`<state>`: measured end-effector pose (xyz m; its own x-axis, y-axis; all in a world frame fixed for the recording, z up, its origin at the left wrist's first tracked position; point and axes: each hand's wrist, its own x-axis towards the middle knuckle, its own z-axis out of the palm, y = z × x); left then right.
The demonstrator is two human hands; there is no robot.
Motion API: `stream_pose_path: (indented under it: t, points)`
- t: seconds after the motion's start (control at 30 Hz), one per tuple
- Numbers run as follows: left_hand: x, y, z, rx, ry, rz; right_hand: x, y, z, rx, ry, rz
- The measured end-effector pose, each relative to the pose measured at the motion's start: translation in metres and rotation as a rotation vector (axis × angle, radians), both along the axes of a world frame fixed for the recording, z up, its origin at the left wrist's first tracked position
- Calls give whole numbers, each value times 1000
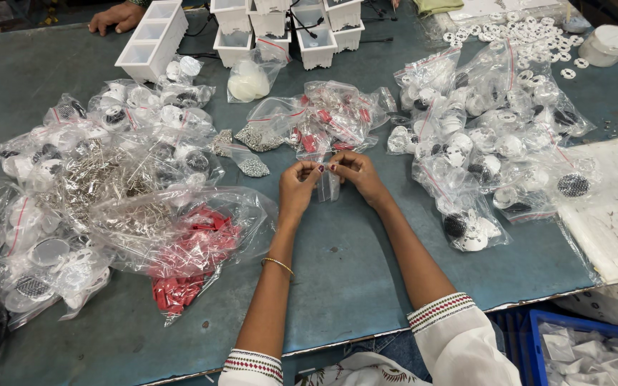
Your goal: The person opens small plastic bags of decorative components on a work table and transfers and repacks the small parts, including pins and white plastic pieces, into bags, arranging the filled bags on the table. They handle the bags one at a time and press the contents together by hand.
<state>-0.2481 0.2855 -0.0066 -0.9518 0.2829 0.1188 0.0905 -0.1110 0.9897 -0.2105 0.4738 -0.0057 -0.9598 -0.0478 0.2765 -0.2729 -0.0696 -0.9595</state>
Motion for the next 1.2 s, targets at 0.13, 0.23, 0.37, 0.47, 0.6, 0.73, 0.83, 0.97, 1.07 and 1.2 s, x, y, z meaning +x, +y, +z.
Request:
stream_pose_path:
  t: [0.13,0.23,0.37,0.47,0.6,0.73,0.83,0.97,1.07,1.2]
  points:
    - [3,3,0,-30,113,72,1,0,2,3,-5,6]
    - [5,4,0,-32,167,101,3,0,4,14,-8,-2]
    - [5,6,0,38,83,57,4,-1,6,9,-11,10]
    - [4,7,-1,56,72,55,3,-2,7,21,-6,23]
    - [5,5,-2,74,106,68,2,-2,7,54,-9,7]
    - [4,5,-3,67,136,83,1,-2,4,37,-5,41]
    - [4,6,-4,54,108,71,-1,-1,1,19,-1,44]
    - [6,6,-6,3,61,19,-2,0,-3,-36,-24,19]
    - [7,5,-6,5,21,-4,-2,0,-5,-67,-28,8]
    - [5,2,-3,41,17,-34,0,2,-4,-98,-25,7]
